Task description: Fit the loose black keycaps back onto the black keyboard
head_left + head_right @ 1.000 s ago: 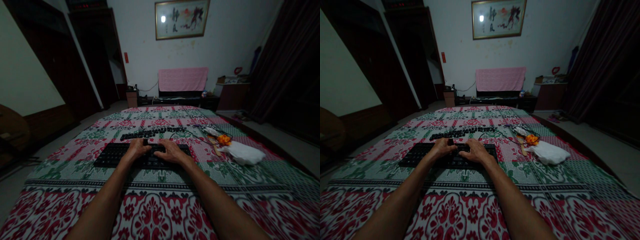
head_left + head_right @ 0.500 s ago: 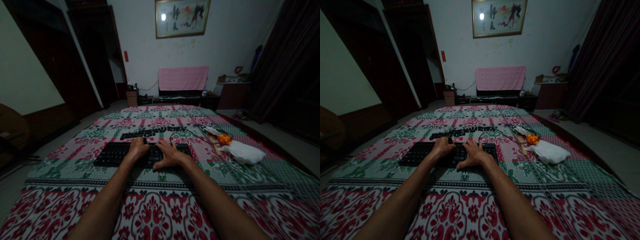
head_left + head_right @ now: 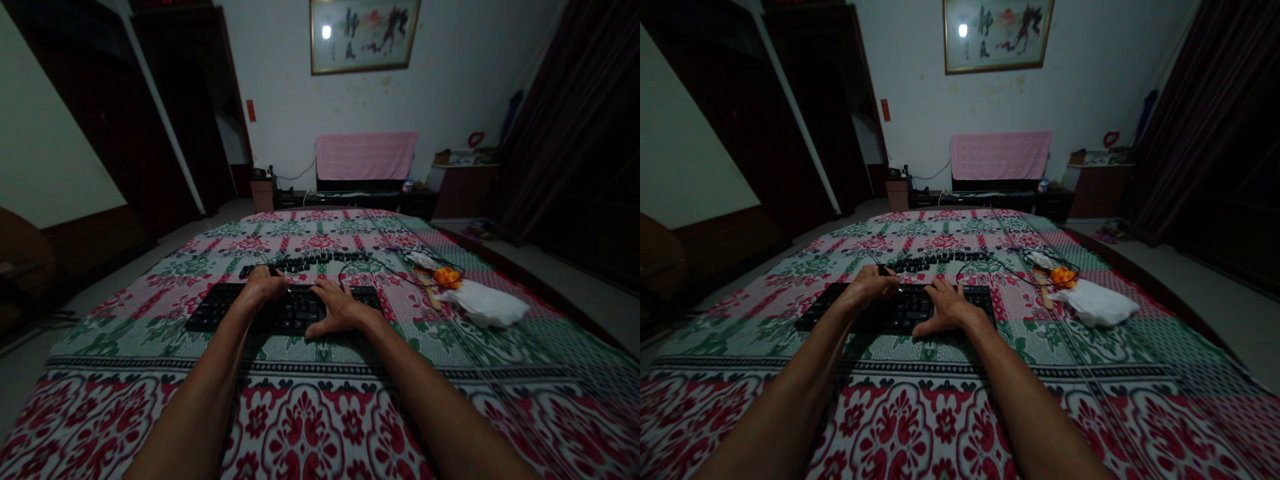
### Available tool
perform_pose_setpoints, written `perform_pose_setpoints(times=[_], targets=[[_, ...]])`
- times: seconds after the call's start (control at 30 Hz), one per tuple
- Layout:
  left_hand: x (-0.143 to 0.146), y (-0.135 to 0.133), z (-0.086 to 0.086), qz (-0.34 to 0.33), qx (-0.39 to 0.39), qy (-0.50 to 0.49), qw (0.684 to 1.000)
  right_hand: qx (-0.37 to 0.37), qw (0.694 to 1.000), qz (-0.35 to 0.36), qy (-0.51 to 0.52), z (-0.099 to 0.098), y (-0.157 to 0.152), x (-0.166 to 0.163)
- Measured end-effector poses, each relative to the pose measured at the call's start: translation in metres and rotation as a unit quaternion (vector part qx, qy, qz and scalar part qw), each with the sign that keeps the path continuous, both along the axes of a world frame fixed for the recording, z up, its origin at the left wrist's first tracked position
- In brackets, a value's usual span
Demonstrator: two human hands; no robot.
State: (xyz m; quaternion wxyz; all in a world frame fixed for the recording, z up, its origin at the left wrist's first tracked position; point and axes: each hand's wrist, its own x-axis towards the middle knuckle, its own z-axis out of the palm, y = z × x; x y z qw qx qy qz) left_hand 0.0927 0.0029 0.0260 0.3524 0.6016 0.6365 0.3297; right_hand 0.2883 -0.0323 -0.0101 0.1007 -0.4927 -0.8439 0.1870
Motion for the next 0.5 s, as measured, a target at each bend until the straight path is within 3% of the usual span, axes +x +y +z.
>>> perform_pose_setpoints(times=[0.1, 0.3, 0.5], targets=[[0.005, -0.006, 0.005, -0.023, 0.003, -0.016, 1.000, 0.013, 1.000, -0.003, 0.023, 0.000, 0.000, -0.001], [0.020, -0.017, 0.011, -0.065, 0.030, -0.046, 0.996, 0.187, 0.965, -0.026, 0.182, 0.004, 0.004, -0.012], [0.024, -0.020, 0.012, -0.066, 0.045, -0.050, 0.996, 0.193, 0.959, -0.013, 0.210, 0.003, 0.003, -0.019]])
